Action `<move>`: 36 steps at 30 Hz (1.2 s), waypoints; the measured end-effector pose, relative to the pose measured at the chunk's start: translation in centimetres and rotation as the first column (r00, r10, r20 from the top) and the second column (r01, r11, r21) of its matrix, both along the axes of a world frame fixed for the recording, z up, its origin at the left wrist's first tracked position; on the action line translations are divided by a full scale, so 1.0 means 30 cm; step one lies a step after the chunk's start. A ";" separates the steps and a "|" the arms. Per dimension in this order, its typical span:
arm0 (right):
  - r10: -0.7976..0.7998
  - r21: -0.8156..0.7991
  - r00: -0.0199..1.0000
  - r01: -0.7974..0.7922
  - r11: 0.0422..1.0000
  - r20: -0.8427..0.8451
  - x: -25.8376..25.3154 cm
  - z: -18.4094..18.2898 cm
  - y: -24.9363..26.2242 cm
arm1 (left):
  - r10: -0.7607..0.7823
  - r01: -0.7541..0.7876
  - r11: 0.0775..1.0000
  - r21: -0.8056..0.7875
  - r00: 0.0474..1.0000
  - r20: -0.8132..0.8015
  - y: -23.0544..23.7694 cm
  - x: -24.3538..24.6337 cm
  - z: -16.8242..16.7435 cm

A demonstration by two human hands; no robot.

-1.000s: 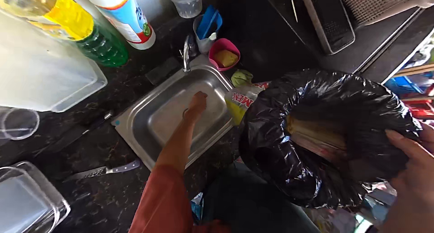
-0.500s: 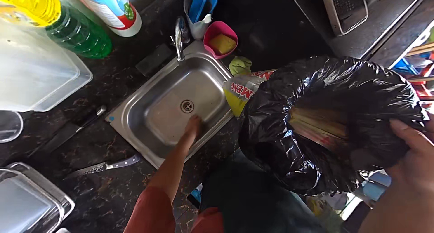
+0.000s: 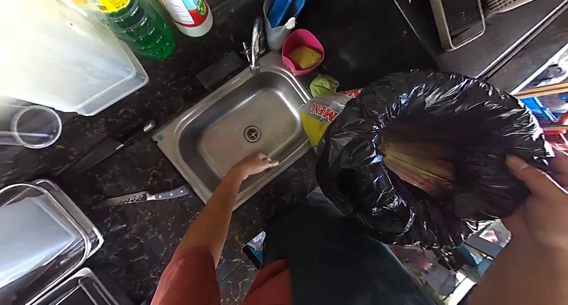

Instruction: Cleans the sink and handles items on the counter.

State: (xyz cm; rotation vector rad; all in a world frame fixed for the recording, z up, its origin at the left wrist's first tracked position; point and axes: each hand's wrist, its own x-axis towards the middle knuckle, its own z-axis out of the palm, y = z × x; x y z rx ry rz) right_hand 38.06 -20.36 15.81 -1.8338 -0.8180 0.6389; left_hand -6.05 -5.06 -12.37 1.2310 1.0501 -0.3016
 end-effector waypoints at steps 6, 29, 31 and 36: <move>0.018 0.047 0.999 -0.016 0.999 -0.037 -0.001 0.006 0.011 | -0.100 0.132 0.971 0.201 0.982 -0.161 -0.043 0.017 0.077; 0.167 0.136 0.977 -0.149 0.980 -0.134 0.072 -0.015 0.027 | -0.558 -0.156 0.343 0.926 0.760 0.335 -0.170 0.690 1.023; 0.135 0.122 0.983 -0.120 0.985 -0.126 0.064 -0.020 0.027 | -0.462 -0.332 0.437 0.836 0.715 0.525 -0.153 0.609 1.019; 0.084 0.067 0.993 -0.078 0.995 -0.088 0.070 -0.017 0.034 | 0.063 -0.631 0.438 0.640 0.732 0.678 0.020 0.254 0.793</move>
